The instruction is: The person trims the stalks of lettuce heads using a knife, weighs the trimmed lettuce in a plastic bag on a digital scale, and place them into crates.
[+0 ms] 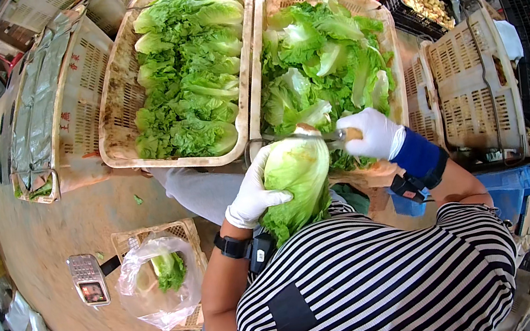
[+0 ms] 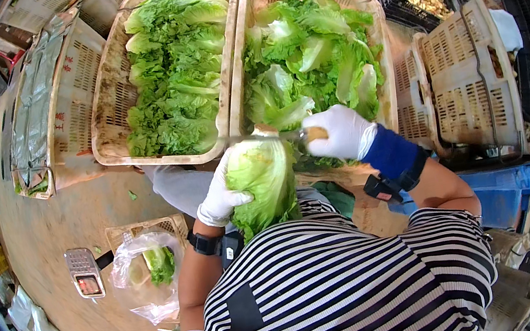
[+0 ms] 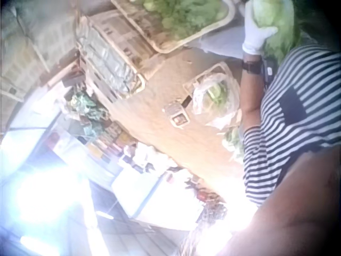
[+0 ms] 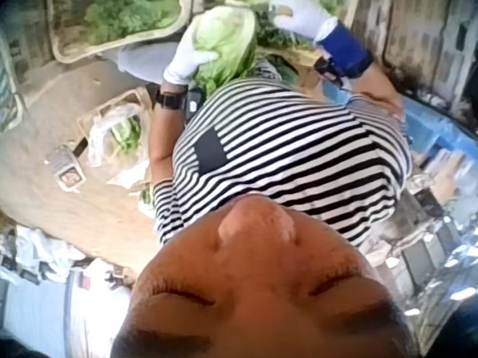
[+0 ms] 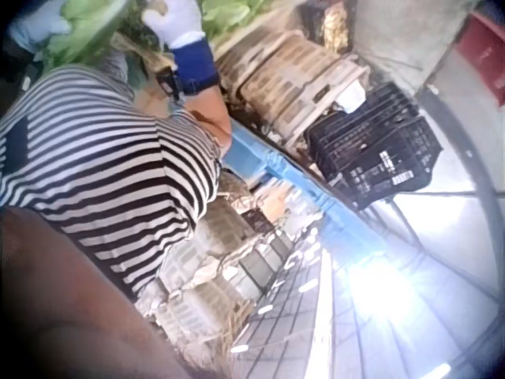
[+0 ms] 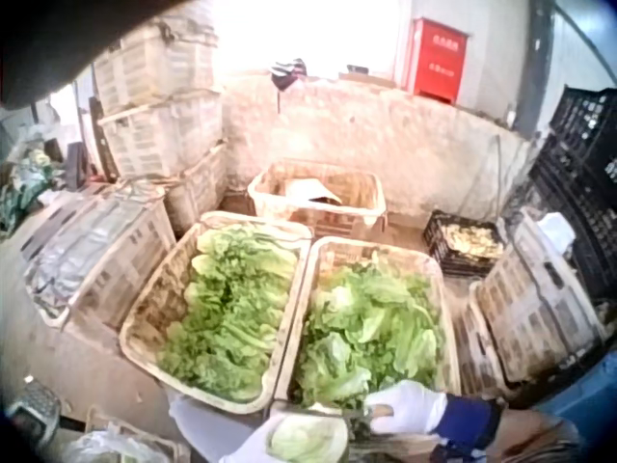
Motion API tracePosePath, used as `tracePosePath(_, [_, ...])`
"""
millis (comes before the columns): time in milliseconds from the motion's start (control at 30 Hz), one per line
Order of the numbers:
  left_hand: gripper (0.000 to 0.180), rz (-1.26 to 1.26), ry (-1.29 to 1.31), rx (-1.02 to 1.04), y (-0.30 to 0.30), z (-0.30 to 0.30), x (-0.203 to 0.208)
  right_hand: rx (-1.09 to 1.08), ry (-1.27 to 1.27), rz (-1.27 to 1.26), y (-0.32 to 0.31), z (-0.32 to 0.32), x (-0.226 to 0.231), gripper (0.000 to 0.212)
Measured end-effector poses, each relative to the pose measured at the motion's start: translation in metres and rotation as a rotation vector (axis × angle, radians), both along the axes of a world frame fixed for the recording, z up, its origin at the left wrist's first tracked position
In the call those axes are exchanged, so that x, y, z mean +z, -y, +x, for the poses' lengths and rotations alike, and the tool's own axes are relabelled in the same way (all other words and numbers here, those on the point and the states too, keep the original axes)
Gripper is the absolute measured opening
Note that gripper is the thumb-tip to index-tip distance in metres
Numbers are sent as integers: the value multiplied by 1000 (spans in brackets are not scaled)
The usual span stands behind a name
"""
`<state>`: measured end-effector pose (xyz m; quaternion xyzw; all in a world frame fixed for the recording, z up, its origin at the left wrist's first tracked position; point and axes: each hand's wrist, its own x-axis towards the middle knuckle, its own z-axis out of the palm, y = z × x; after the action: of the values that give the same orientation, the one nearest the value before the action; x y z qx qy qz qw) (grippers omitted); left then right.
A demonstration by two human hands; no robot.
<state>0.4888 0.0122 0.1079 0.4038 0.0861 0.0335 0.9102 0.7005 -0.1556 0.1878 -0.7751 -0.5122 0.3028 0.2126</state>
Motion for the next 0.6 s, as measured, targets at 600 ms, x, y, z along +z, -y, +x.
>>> tracePosePath(600, [68, 76, -41, 250, -8, 1, -22, -460, -870, 183, -50, -38, -35, 25])
